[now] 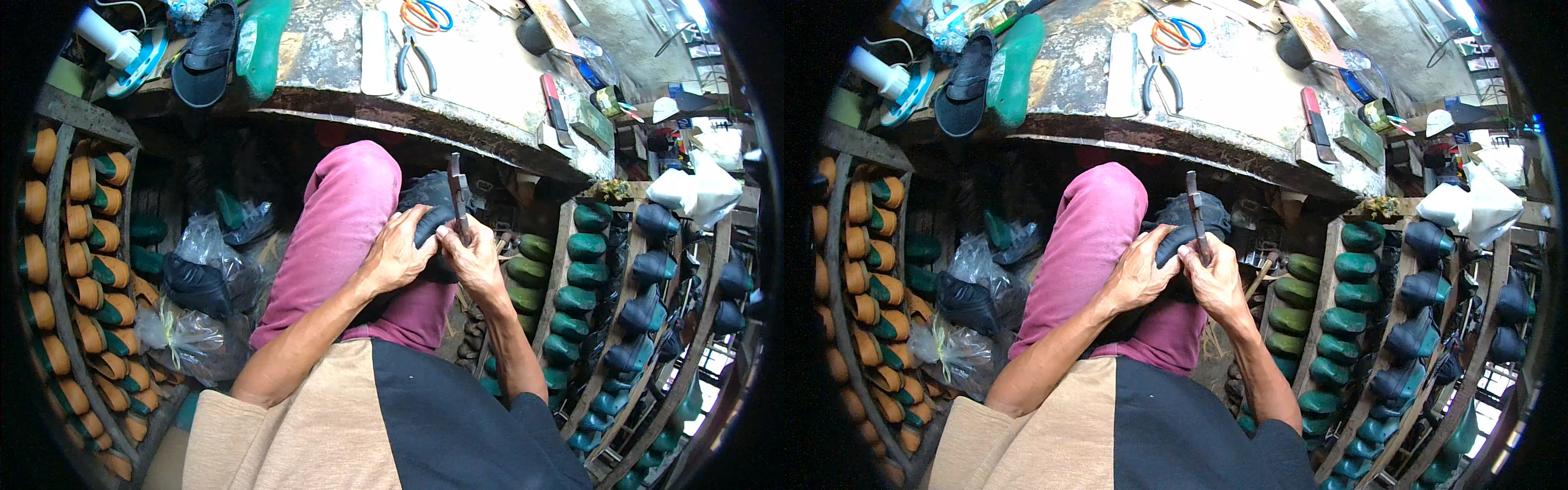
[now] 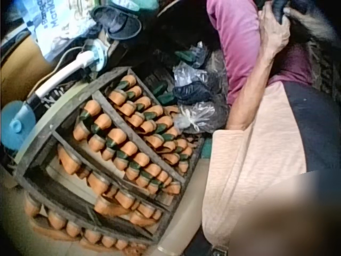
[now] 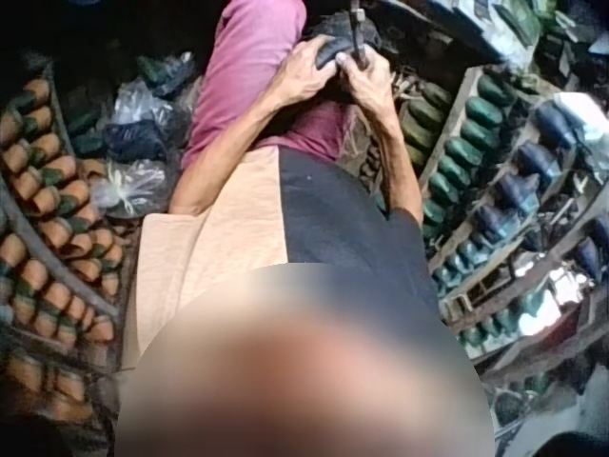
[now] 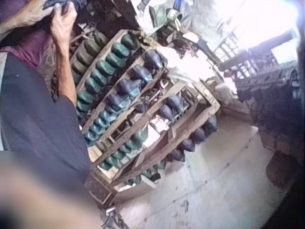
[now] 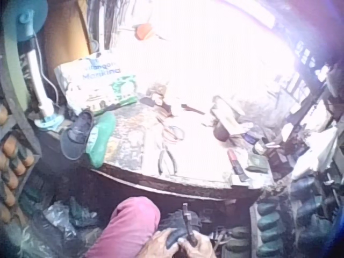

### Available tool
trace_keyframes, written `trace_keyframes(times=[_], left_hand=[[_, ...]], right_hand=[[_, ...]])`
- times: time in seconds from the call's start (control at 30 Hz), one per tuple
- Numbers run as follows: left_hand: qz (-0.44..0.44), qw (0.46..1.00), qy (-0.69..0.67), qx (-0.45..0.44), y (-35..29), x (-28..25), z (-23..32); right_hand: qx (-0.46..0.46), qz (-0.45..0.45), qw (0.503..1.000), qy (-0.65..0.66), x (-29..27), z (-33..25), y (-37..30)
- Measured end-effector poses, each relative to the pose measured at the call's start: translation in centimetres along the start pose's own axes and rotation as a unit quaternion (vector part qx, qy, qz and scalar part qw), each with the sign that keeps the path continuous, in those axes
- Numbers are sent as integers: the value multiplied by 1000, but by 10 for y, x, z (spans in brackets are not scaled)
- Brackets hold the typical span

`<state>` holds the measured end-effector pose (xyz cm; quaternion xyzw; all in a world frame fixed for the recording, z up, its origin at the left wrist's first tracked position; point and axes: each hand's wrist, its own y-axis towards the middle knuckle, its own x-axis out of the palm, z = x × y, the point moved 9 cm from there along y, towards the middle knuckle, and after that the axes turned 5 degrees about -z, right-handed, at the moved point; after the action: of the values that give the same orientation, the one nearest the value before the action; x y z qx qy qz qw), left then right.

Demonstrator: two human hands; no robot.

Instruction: The person uses a hammer and a curved metal tool to repeatedly strike and pry the sole of a black slipper. They rotate the slipper to work on different edges and occasionally inspect the sole while seated on the floor.

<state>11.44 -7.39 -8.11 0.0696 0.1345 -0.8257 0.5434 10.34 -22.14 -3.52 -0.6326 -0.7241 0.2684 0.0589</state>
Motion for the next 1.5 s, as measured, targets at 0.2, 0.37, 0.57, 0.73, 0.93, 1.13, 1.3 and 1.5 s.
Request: trace_keyframes(times=[0.2,0.37,0.57,0.73,0.93,1.13,1.3,1.5], left_hand=[[7,1000,-12,18,3,-3,-5],[-67,987,-144,-36,11,-5,-24],[-70,986,-149,-25,13,-6,-27],[-61,988,-138,-19,10,-6,-25],[-52,989,-136,26,10,-9,-15],[-84,975,-207,-25,10,-1,-33],[-78,979,-179,61,12,-8,-20],[-106,970,-216,-21,8,-3,-35]], right_hand=[[21,25,994,104,-2,6,-7],[13,-15,990,141,7,1,-42],[-13,2,993,115,23,0,-70],[-174,59,972,-148,18,-38,-84],[-158,43,944,-285,25,-39,-74],[-242,111,950,-165,21,-49,-90],[-150,75,953,-254,39,-31,-69],[-335,167,919,-123,24,-56,-100]])
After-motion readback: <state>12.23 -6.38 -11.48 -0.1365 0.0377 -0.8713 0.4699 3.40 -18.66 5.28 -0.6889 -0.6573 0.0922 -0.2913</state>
